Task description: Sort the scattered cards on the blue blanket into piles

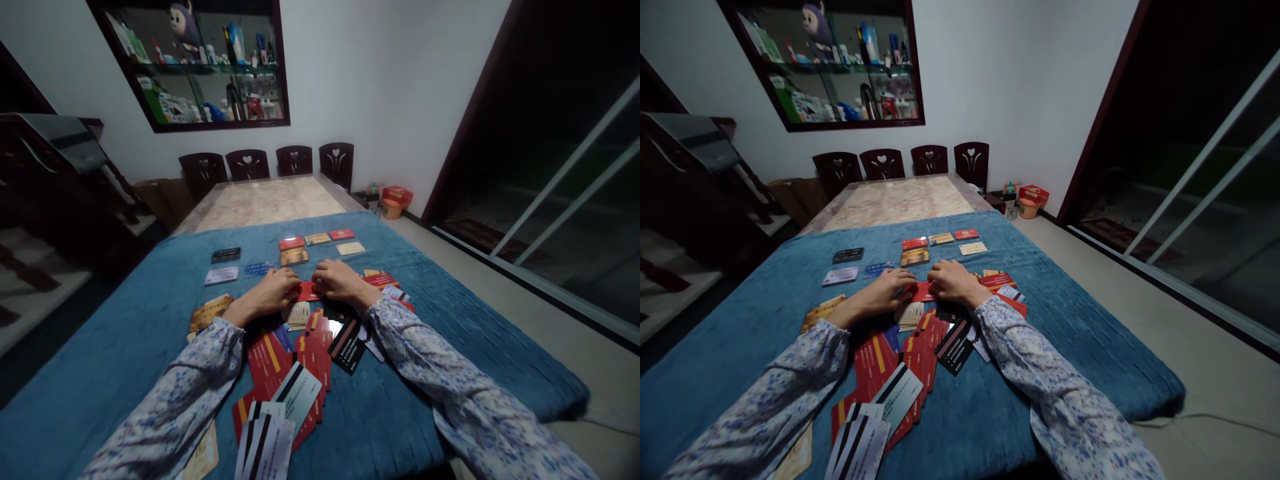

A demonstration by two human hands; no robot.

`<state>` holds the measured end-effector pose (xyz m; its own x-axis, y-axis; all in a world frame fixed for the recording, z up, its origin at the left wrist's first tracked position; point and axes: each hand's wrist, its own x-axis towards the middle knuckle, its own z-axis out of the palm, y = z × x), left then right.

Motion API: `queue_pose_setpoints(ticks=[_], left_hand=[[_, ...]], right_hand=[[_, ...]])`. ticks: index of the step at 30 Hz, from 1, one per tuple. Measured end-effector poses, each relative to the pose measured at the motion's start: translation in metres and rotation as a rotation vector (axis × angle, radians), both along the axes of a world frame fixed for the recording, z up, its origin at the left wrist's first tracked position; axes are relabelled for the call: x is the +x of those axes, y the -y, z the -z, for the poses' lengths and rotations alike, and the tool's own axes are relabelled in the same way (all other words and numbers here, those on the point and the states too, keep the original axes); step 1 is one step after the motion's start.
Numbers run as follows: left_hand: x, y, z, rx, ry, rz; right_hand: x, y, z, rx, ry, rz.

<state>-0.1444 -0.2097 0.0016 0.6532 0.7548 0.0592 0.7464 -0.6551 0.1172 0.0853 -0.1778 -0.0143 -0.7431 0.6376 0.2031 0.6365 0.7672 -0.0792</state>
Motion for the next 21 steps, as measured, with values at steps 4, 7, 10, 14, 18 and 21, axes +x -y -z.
queue_pose_setpoints(ticks=[4,7,10,14,18,21], left_hand=[[0.0,0.0,0.002,-0.044,-0.044,-0.02],[0.001,0.0,0.002,-0.065,-0.068,-0.029],[0.0,0.001,0.0,-0.089,-0.073,-0.037],[-0.004,-0.002,0.003,-0.086,-0.042,-0.036],[-0.008,-0.005,0.005,-0.074,-0.002,-0.005],[-0.008,-0.005,0.004,-0.074,-0.004,0.003]], right_hand=[[-0.002,0.002,0.002,-0.029,0.025,-0.01],[-0.003,0.0,0.005,-0.062,0.028,-0.023],[-0.003,-0.003,0.006,-0.081,0.024,-0.059],[-0.005,-0.006,0.002,-0.103,0.051,-0.097],[-0.008,-0.009,-0.007,-0.131,0.112,-0.1],[-0.01,-0.011,-0.011,-0.143,0.131,-0.096]])
